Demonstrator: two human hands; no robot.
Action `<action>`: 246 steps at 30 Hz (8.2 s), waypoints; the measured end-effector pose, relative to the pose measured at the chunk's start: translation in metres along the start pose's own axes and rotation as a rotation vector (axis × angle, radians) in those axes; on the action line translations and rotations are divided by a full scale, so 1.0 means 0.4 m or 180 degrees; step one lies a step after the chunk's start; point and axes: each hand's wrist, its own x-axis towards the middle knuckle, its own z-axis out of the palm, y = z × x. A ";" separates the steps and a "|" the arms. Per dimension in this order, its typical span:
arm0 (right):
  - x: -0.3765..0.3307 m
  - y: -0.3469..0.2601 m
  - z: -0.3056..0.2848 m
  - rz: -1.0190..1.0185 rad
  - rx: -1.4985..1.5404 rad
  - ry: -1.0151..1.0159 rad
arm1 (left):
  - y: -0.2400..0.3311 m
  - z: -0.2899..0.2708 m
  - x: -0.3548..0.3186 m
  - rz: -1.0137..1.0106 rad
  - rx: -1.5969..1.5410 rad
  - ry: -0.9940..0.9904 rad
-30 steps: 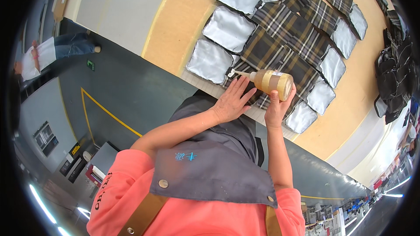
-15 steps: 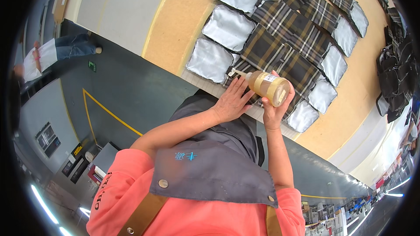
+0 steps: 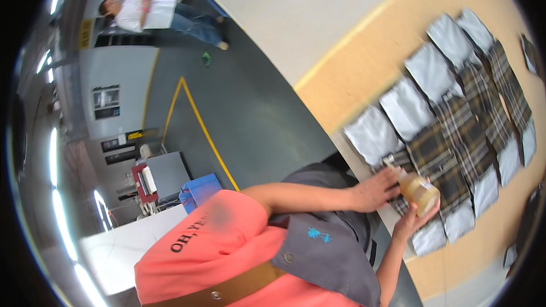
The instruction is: The person assembles plaid fabric bags by applying adhesive from a squeeze bottle to the edges of the fabric and pressing them onto a silver lining. They fold the fabric over the lining, smooth it down, and stack the finished bags on the table.
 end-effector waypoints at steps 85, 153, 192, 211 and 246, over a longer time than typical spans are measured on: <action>0.494 -0.146 -0.179 0.0377 0.3041 0.0494 | -0.022 -0.012 0.573 -0.1192 0.0458 0.0591; 0.777 -0.154 -0.092 -0.0059 0.1856 0.0324 | -0.118 -0.066 0.835 -0.0902 0.1129 0.0308; 0.818 -0.095 -0.035 -0.0614 0.0080 -0.0136 | -0.106 -0.059 0.822 -0.0972 0.0959 0.0118; 0.992 -0.239 -0.281 0.0308 0.4604 -0.0059 | -0.154 -0.115 1.103 -0.0519 0.0987 0.1065; 1.086 -0.098 -0.128 -0.0635 0.0821 0.0376 | -0.157 -0.003 1.104 -0.0470 0.0976 0.0427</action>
